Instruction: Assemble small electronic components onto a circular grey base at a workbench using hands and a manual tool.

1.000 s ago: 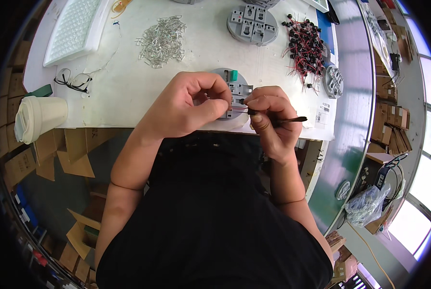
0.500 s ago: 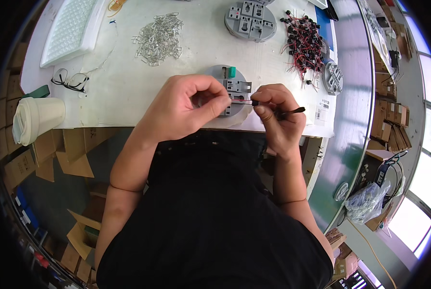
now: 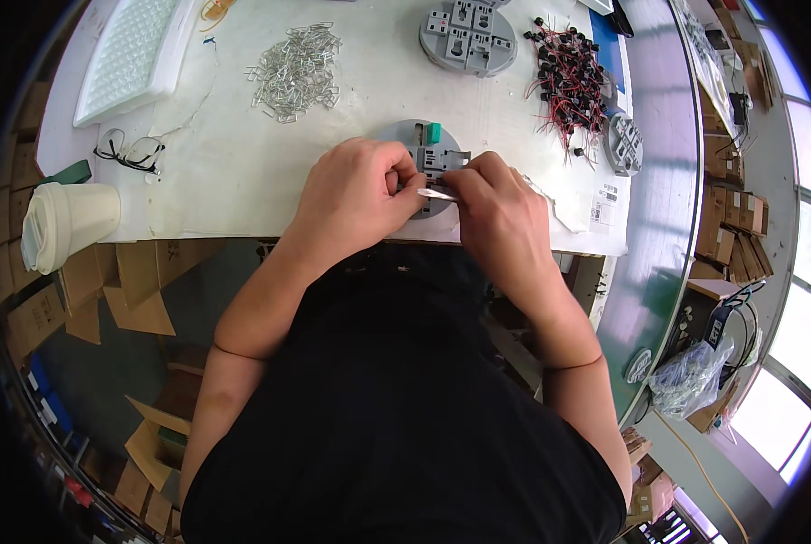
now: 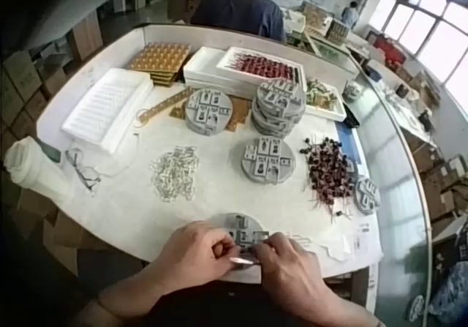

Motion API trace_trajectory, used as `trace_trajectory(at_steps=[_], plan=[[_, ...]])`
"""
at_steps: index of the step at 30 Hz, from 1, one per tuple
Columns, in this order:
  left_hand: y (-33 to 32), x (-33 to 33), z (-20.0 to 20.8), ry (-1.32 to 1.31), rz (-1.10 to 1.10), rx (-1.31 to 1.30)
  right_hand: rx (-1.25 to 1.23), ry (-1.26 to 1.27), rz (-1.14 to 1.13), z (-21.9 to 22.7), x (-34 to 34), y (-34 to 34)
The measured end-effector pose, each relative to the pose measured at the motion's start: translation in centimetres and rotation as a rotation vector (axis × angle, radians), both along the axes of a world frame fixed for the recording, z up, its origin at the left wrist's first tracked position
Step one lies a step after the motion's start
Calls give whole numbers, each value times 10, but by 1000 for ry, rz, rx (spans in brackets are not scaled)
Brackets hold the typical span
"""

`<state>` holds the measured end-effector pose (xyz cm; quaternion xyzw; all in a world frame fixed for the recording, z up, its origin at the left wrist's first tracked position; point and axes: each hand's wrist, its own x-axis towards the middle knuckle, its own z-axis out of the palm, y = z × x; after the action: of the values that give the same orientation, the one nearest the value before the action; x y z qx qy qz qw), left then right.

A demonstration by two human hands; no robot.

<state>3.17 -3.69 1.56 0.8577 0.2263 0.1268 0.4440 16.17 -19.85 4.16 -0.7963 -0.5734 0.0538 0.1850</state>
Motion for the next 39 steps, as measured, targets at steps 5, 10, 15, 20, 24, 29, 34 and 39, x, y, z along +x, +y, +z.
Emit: trace_trajectory(at_steps=[5, 10, 15, 20, 24, 29, 34, 39], plan=[[-2, -5, -8, -87, 16, -9, -58, -168, 41, 6, -6, 0], [0, -19, -12, -139, 8, -240, 140, -118, -62, -27, -20, -20], [1, -9, -4, -245, -38, 445, 147, -213, -86, -39, -23, -23], [1, 7, 12, 18, -226, 424, 208, -45, -6, -27, -9, -28], [-2, 3, 10, -206, -206, 337, 388, 528, -84, 5, 9, -46], [-6, 8, -28, -586, 44, 350, 357, 953, -403, 3, 31, -36], [0, -19, -20, -378, -64, 80, 288, 492, -261, -10, 42, -24], [8, -18, -12, -163, -50, 65, 85, 217, -118, 17, 33, -4]])
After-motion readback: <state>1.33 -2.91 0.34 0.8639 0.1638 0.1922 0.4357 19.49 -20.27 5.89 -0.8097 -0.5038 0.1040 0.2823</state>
